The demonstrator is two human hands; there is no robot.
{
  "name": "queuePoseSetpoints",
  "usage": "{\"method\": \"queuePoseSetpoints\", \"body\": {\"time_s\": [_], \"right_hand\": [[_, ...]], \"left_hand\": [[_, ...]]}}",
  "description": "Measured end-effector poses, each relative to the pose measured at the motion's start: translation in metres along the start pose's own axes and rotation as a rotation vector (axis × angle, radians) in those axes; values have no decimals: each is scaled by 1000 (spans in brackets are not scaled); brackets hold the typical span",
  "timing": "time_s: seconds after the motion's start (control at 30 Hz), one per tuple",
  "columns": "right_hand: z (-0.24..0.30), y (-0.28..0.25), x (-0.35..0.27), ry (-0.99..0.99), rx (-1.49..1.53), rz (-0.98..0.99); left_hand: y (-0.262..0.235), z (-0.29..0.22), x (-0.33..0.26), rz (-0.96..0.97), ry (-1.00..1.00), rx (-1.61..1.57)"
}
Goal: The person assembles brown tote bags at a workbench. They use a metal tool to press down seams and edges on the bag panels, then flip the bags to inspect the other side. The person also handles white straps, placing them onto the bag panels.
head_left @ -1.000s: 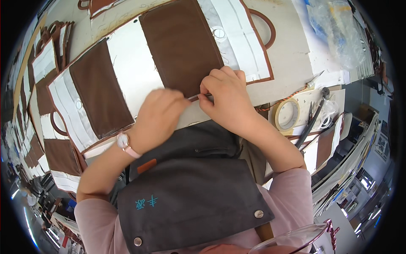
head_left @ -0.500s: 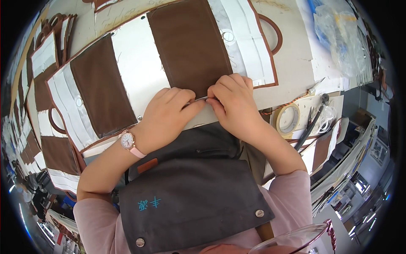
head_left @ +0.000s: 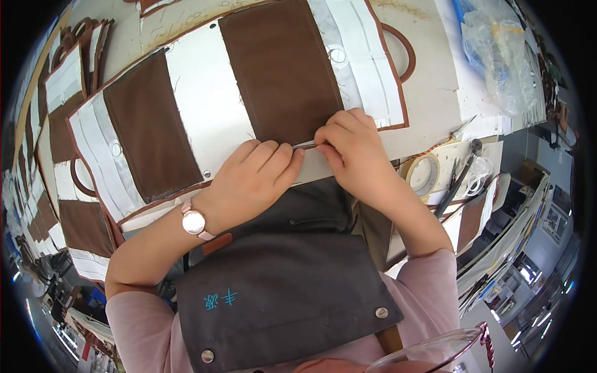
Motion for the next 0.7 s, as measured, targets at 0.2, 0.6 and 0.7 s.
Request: {"method": "queuePoseSetpoints", "body": {"time_s": [0.2,0.6,0.7], "right_hand": [[-2,-6,1,7,-5,28],[-2,-8,-1,-40,13,-17],[-3,-6,-1,-25,8,-28]], "left_hand": [[-3,3,2,15,-11,-70],[3,33,26,131,-117,-348],[2,34,30,180,-102,-336]]}}
Point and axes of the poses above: each hand's wrist, its own x-axis towards the middle knuckle, its own y-axis out of the palm, z = x × y, the point moved 3 cm from there along x, towards the middle knuckle, and after that the axes turned 2 degrees about x, right-handed, at the moved point
